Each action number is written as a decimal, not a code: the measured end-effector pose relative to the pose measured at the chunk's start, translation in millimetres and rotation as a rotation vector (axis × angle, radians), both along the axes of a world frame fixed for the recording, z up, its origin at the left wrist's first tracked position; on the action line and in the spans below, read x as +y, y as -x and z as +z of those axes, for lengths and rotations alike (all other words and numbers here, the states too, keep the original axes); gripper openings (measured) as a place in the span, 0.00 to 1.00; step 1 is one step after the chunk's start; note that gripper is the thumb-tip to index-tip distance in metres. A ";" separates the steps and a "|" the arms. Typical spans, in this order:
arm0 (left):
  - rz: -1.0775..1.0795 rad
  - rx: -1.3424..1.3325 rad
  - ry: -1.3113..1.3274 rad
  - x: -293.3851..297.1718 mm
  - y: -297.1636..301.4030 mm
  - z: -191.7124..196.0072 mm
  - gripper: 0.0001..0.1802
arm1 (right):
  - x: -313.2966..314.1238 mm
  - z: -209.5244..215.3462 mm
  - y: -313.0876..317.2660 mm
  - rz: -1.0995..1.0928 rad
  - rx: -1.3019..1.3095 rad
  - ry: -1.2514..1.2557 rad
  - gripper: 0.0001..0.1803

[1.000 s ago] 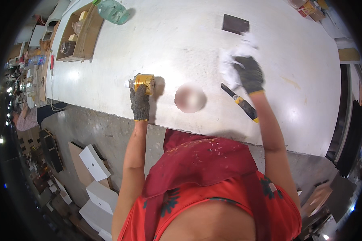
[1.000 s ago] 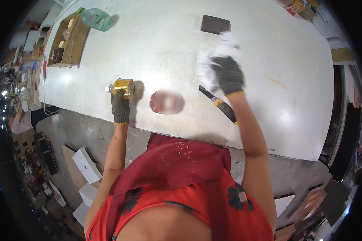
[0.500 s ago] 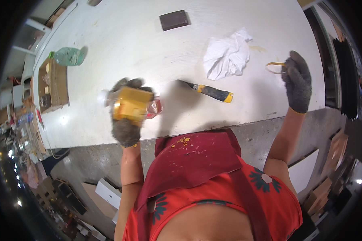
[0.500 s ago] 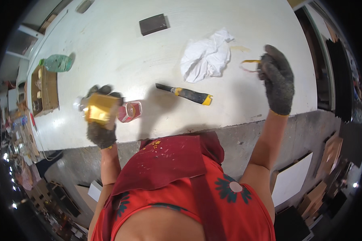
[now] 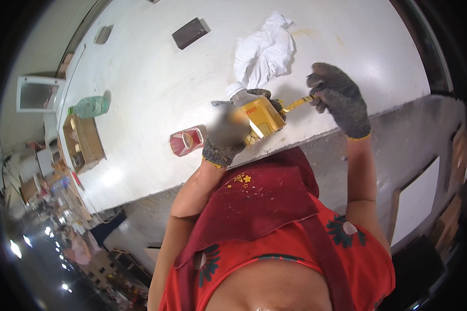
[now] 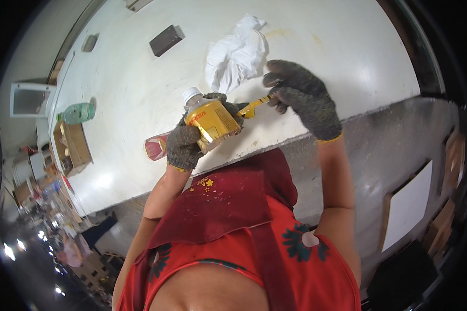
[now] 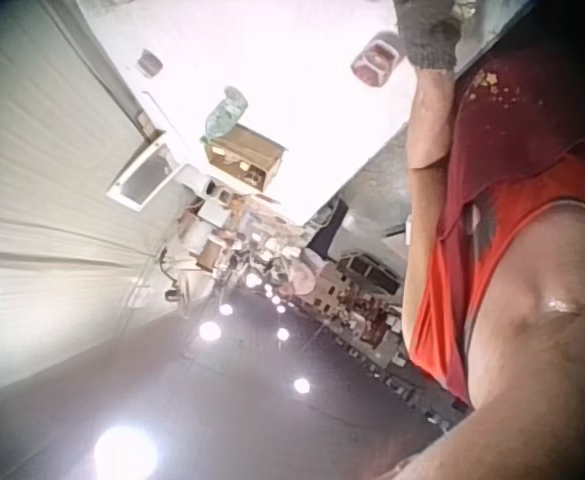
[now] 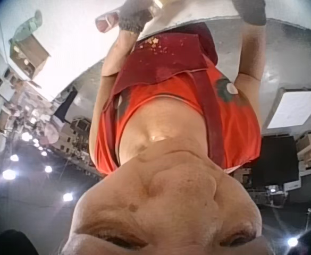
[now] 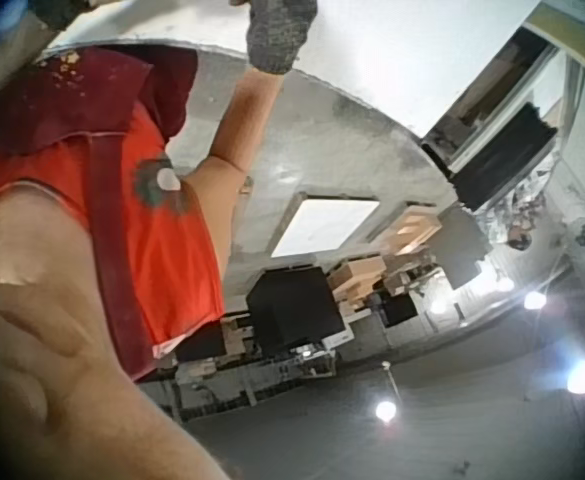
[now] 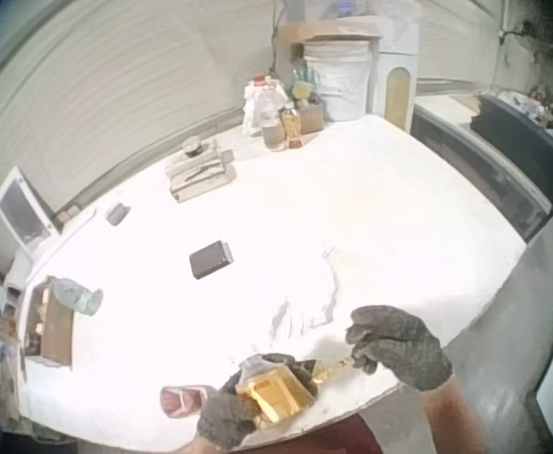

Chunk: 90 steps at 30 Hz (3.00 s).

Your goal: The person uses a utility knife to cut and peel away a plastic label from a bottle, then places the bottle and the removed label on the work surface.

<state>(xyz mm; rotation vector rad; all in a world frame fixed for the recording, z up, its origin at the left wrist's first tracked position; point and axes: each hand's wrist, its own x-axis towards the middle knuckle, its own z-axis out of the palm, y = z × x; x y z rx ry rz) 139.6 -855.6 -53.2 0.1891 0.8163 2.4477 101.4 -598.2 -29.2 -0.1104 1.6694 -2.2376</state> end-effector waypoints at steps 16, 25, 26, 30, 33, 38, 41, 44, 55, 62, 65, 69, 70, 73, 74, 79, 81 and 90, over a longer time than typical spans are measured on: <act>-0.269 -0.337 0.143 10.4 -66.5 -16.6 0.40 | -10.0 15.4 -125.4 -0.191 0.030 -0.153 0.23; -0.231 0.348 0.631 -34.3 -81.4 3.9 0.40 | -14.5 -16.6 -156.7 -0.379 0.356 -1.272 0.16; -0.220 0.435 0.744 -37.1 -81.9 4.5 0.41 | -20.5 -11.2 -161.1 -0.363 0.307 -1.034 0.16; -0.173 0.755 1.128 -37.2 -82.6 7.2 0.43 | -90.7 19.1 -155.4 -0.197 0.425 -0.797 0.14; -0.128 0.891 1.192 -39.5 -82.4 6.0 0.42 | -124.0 38.3 -148.4 -0.046 0.438 -1.064 0.16; -0.148 0.647 0.989 -52.1 -86.2 8.9 0.43 | -127.0 22.6 -143.6 -0.093 0.306 -0.839 0.14; -0.190 0.514 0.972 -54.9 -88.9 11.4 0.44 | -129.3 13.6 -140.0 -0.123 0.330 -0.748 0.13; -0.167 0.595 0.902 -60.1 -90.6 -23.2 0.47 | -131.2 3.1 -135.8 -0.127 0.442 -0.743 0.12; -0.445 -0.220 0.085 -64.2 -94.8 -5.0 0.43 | -122.0 26.0 -105.7 0.312 0.162 -0.230 0.13; -0.221 0.719 1.098 -71.8 -73.0 22.4 0.44 | -111.2 29.2 -112.8 0.237 0.241 -0.572 0.20; -0.135 0.838 1.191 -71.4 -74.6 17.9 0.44 | -115.9 36.5 -120.1 0.309 0.407 -0.876 0.22; -0.181 0.865 1.225 -72.4 -74.2 8.7 0.45 | -108.4 21.5 -128.4 0.260 0.885 -1.006 0.25; -0.200 0.846 1.219 -73.4 -74.6 7.5 0.45 | -108.0 29.3 -129.4 0.295 0.912 -1.070 0.25; -0.289 0.801 1.046 -71.4 -71.3 7.8 0.44 | -100.1 23.6 -133.5 0.328 0.950 -1.124 0.27; -0.282 0.848 1.052 -71.6 -70.8 4.1 0.44 | -97.0 20.3 -135.1 0.327 0.956 -1.118 0.28; -0.208 1.007 1.201 -70.5 -72.9 2.2 0.46 | -97.3 29.0 -134.6 0.292 0.629 -0.901 0.24; -0.182 0.996 1.278 -62.6 -71.1 11.0 0.44 | -98.8 28.3 -137.0 0.180 0.430 -0.801 0.21; -0.213 1.040 1.236 -65.2 -71.3 -8.7 0.42 | -110.4 16.3 -156.0 0.015 0.528 -0.984 0.18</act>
